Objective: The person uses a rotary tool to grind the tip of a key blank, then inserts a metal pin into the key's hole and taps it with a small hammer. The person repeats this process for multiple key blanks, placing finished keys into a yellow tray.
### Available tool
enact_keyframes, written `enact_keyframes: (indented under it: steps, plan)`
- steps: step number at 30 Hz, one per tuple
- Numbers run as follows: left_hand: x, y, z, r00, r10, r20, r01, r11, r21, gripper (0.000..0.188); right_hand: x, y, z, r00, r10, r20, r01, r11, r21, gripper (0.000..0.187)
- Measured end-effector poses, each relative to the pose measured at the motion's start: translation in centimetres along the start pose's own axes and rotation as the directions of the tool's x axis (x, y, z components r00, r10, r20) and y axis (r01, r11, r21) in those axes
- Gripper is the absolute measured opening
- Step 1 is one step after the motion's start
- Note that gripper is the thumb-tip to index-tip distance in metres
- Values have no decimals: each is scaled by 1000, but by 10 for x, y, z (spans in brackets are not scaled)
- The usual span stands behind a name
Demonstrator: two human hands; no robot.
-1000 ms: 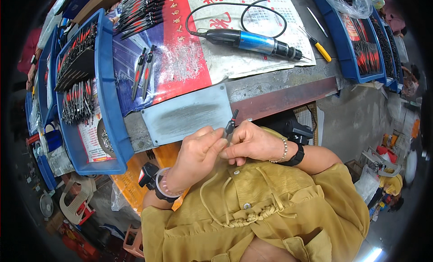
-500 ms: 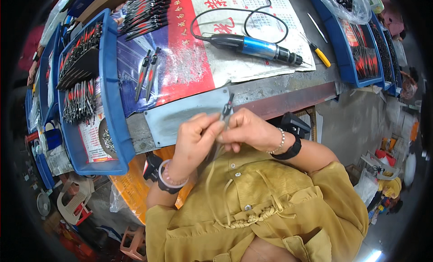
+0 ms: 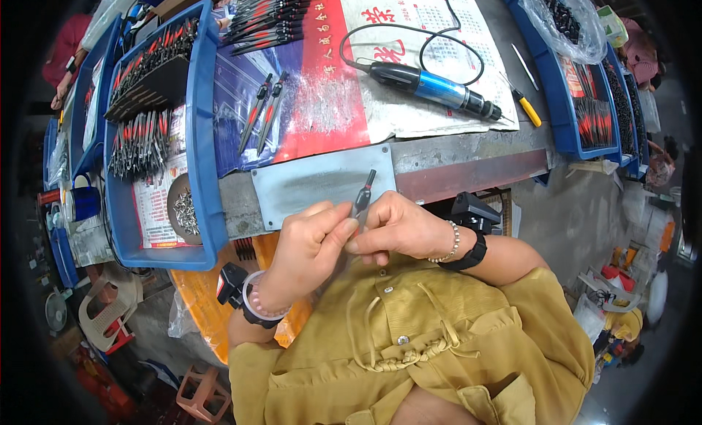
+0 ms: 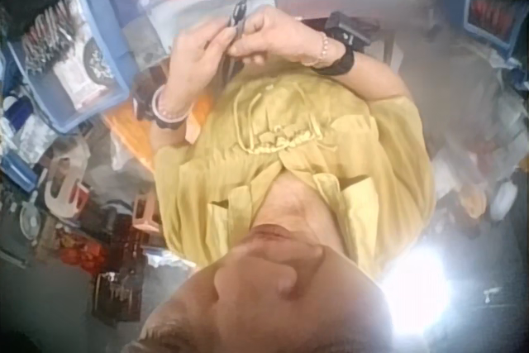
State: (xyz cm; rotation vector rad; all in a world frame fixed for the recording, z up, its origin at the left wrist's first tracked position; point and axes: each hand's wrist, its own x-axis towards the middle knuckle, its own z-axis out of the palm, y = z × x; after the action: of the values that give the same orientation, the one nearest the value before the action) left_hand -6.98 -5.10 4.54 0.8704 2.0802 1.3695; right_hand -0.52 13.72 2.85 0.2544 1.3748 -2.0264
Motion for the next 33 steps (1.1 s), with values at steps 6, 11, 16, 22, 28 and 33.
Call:
enact_keyframes:
  steps: [6, 11, 16, 22, 28, 33]
  plan:
    - [-10, 4, -3, 999, 28, 15, -29, 999, 39, 18, -4, -3, 10, 1000, 17, 17, -17, 1000, -10, 27]
    - [-13, 4, -2, 999, 15, 35, -16, 1000, 17, 18, -8, -4, 13, 1000, 21, 12, -21, 1000, -11, 27]
    - [-15, 3, -3, 999, 10, 49, -10, 1000, 7, 19, -9, -2, 13, 998, 61, 22, -61, 998, -22, 28]
    - [-19, 2, -2, 998, 14, 67, -15, 1000, 16, 21, -11, 0, 13, 995, 83, 46, -83, 997, 7, 27]
    - [-8, -16, -7, 875, -288, 390, 466, 722, -512, 32, -11, 2, 4, 982, 155, 112, -163, 984, 71, 23]
    - [0, -33, 14, 836, -235, 497, 537, 160, -828, 53, -8, 10, -1, 995, 79, 67, -98, 930, 354, 21]
